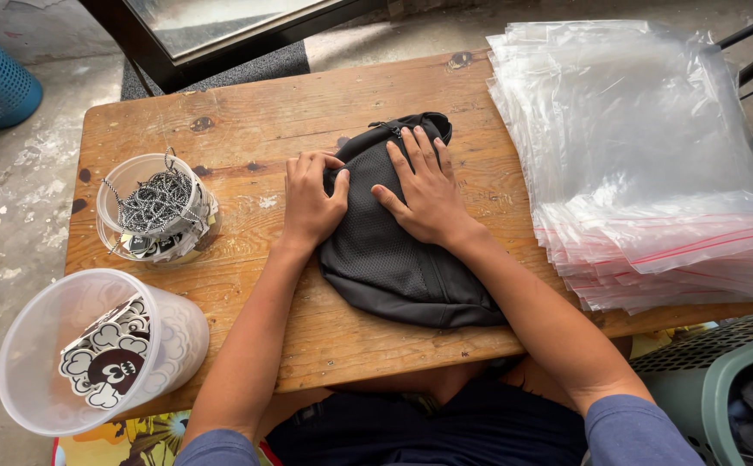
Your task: The person cleans a black sling bag by first wiping it with their hands and then scrubbing it with a blue brush. They then attach a decorative keychain to the bag's zipper.
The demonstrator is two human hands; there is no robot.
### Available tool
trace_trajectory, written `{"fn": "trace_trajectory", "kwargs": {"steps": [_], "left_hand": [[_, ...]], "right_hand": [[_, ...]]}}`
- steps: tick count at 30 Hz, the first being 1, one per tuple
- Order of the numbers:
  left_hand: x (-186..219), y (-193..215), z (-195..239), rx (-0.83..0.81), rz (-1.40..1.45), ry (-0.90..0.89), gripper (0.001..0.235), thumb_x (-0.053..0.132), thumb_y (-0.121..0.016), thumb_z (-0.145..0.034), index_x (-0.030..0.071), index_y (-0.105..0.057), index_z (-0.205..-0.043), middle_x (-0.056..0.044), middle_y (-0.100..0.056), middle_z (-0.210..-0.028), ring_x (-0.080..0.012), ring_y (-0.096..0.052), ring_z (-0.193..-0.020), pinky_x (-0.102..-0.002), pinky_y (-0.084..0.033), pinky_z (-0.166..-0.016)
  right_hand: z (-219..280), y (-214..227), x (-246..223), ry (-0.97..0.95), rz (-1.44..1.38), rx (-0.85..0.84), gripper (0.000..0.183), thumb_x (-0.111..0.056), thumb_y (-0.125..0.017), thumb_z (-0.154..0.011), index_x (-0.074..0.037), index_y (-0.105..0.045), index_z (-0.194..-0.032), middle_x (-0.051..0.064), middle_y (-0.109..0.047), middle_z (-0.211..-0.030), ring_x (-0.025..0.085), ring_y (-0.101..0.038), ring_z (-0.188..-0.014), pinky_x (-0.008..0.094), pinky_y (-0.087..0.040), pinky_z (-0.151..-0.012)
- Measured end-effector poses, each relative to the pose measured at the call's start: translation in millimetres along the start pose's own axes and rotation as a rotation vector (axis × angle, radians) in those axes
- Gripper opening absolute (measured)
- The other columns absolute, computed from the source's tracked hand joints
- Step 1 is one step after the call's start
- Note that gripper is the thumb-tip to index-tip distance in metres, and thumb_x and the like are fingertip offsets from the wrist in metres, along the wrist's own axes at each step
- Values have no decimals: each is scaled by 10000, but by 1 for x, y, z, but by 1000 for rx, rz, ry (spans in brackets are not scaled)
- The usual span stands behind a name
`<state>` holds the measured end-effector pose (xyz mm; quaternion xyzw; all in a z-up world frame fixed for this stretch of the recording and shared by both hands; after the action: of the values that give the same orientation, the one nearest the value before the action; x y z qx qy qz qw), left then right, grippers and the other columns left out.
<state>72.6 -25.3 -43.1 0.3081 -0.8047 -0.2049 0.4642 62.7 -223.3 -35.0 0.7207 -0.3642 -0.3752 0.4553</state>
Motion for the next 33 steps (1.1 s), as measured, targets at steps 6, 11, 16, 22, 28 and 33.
{"fn": "trace_trajectory", "kwargs": {"steps": [6,11,16,22,28,33], "left_hand": [[-3,-2,0,-3,-2,22,117,255,-683,-907,174,-657,-988,-31,-628,-1100,-283,-560,-1064,-423,-451,-915],[-1,-1,0,-5,3,11,108,241,-682,-905,168,-662,-982,-42,-631,-1088,-296,-563,-1046,-426,-448,-913],[0,0,-1,-4,-10,15,113,246,-684,-905,169,-662,-986,-44,-635,-1091,-300,-567,-1054,-432,-450,-917],[-4,-2,0,-26,-11,33,110,254,-671,-918,182,-661,-1000,-38,-630,-1108,-302,-561,-1071,-434,-446,-924],[5,-1,0,-66,-62,68,121,251,-616,-945,206,-669,-1045,-31,-612,-1171,-310,-536,-1130,-459,-441,-952],[4,-5,1,-86,-112,117,135,246,-570,-961,241,-663,-1059,-13,-590,-1196,-298,-516,-1160,-460,-434,-970]], "right_hand": [[0,0,0,-2,-8,-1,805,-685,-301,-1022,-69,-409,-1528,226,-331,-1600,341,-189,-1538,490,-22,-1241],[1,-1,1,-1,3,4,805,-692,-308,-1018,-75,-413,-1525,221,-333,-1600,338,-193,-1537,487,-27,-1242],[0,1,1,-7,-16,-11,804,-688,-315,-1017,-76,-403,-1531,221,-322,-1607,337,-183,-1541,490,-21,-1241],[0,2,0,-16,-19,-25,807,-690,-324,-1011,-78,-400,-1531,223,-318,-1609,342,-184,-1543,495,-20,-1243],[4,10,-13,16,89,-57,806,-637,-287,-1034,-16,-346,-1546,297,-281,-1603,426,-159,-1529,560,-50,-1230],[36,15,-72,231,89,-208,895,-673,-348,-990,57,-347,-1509,345,-272,-1583,506,-166,-1502,617,-114,-1201]]}}
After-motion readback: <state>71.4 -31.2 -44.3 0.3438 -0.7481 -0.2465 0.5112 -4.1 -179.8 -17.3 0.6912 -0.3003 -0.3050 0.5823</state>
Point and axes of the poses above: each hand's wrist, its own z-axis away from the middle knuckle, its own y-axis out of the back of the hand, x = y × z, the point moved 4 cm from there along -z, towards the middle knuckle
